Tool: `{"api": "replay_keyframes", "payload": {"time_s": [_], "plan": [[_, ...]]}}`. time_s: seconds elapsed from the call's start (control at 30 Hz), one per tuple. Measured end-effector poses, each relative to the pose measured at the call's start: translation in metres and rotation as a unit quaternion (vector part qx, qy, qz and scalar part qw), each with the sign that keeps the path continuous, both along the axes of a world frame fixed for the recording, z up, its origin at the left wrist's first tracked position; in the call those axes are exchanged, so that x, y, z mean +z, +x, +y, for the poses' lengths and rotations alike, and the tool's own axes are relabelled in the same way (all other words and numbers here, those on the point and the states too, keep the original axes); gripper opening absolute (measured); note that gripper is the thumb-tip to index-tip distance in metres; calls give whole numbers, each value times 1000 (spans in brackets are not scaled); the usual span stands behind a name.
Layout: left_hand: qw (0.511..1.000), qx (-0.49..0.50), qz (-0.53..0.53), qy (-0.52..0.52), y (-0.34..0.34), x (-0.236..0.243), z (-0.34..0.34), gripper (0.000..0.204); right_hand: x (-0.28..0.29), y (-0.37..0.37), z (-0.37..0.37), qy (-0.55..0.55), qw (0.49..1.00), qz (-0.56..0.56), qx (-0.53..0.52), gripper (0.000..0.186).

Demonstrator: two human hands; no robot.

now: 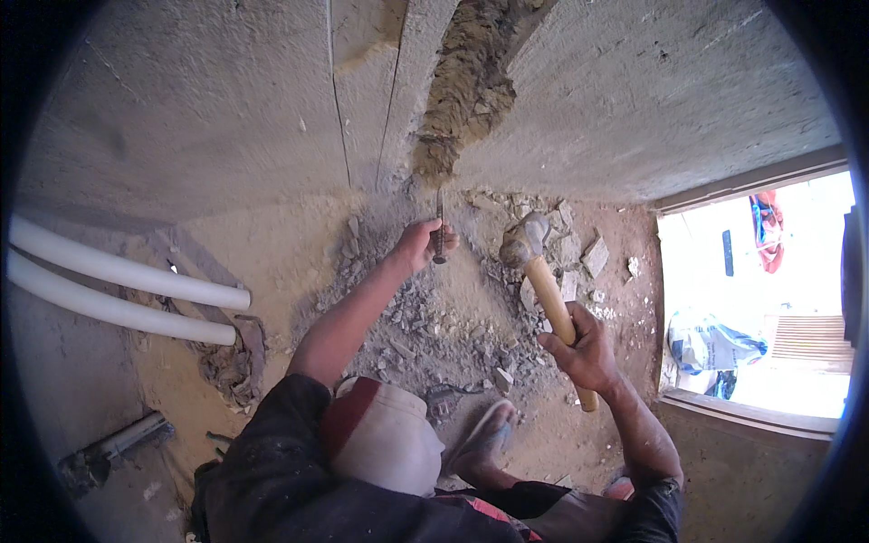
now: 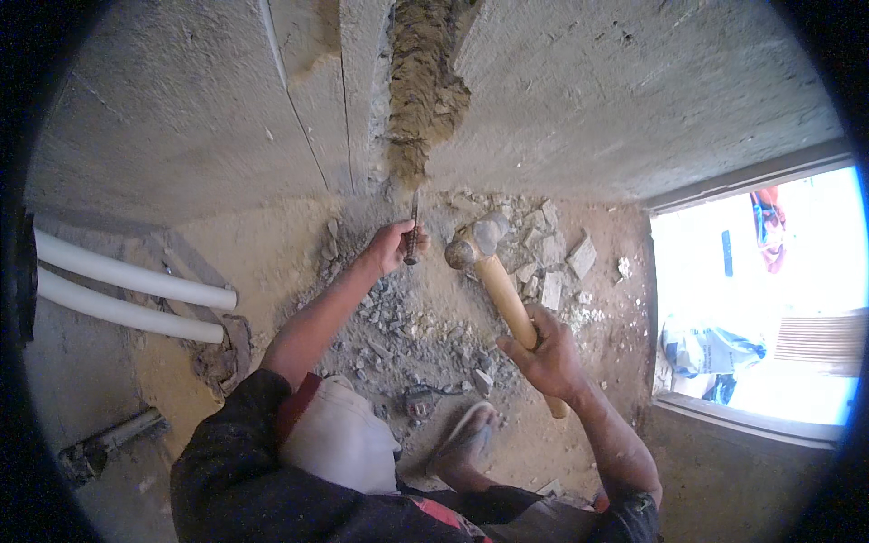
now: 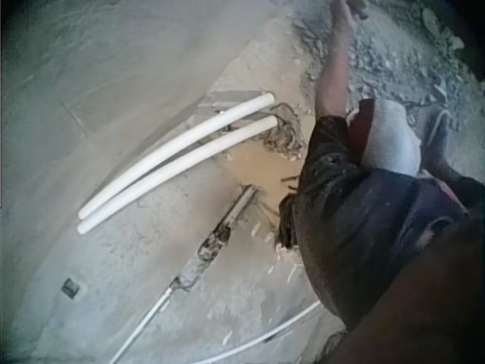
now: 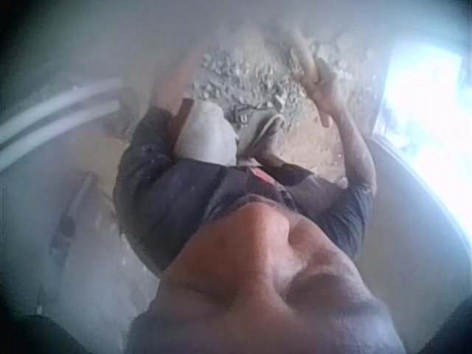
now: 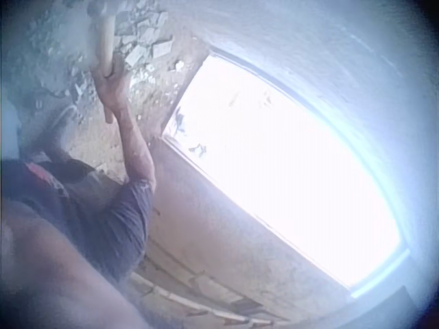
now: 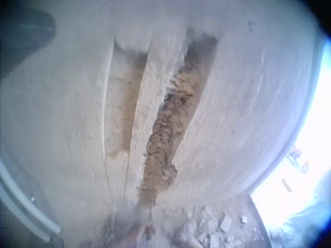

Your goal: The person chisels a groove into a concrete wall by striking a metal chisel with a hammer, then picks up a small piece of PVC pipe and places it near the groove before resuming chiseling.

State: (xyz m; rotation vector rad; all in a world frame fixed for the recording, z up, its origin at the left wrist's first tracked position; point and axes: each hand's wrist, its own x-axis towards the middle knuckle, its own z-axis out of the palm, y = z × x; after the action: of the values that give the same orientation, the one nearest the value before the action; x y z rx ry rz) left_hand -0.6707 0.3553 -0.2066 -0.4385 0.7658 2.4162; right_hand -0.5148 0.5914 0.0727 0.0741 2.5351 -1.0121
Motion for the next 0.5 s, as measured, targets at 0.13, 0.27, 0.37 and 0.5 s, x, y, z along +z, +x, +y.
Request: {"api": "replay_keyframes", "payload": {"time_s": [0.13,0.27,0.37,0.5], "plan": [[999,13,4,34,-6,-5,-7,19,3,-6,-23,-63,996,28,-51,37],[993,37,-21,110,-12,-1,-1,15,-4,-6,-43,-146,974,120,-123,36],[980,82,-59,171,-22,-7,4,13,1,-8,-57,-216,935,253,-125,32],[970,125,-88,190,-36,10,17,13,21,-21,-56,-253,851,457,-51,41]]}}
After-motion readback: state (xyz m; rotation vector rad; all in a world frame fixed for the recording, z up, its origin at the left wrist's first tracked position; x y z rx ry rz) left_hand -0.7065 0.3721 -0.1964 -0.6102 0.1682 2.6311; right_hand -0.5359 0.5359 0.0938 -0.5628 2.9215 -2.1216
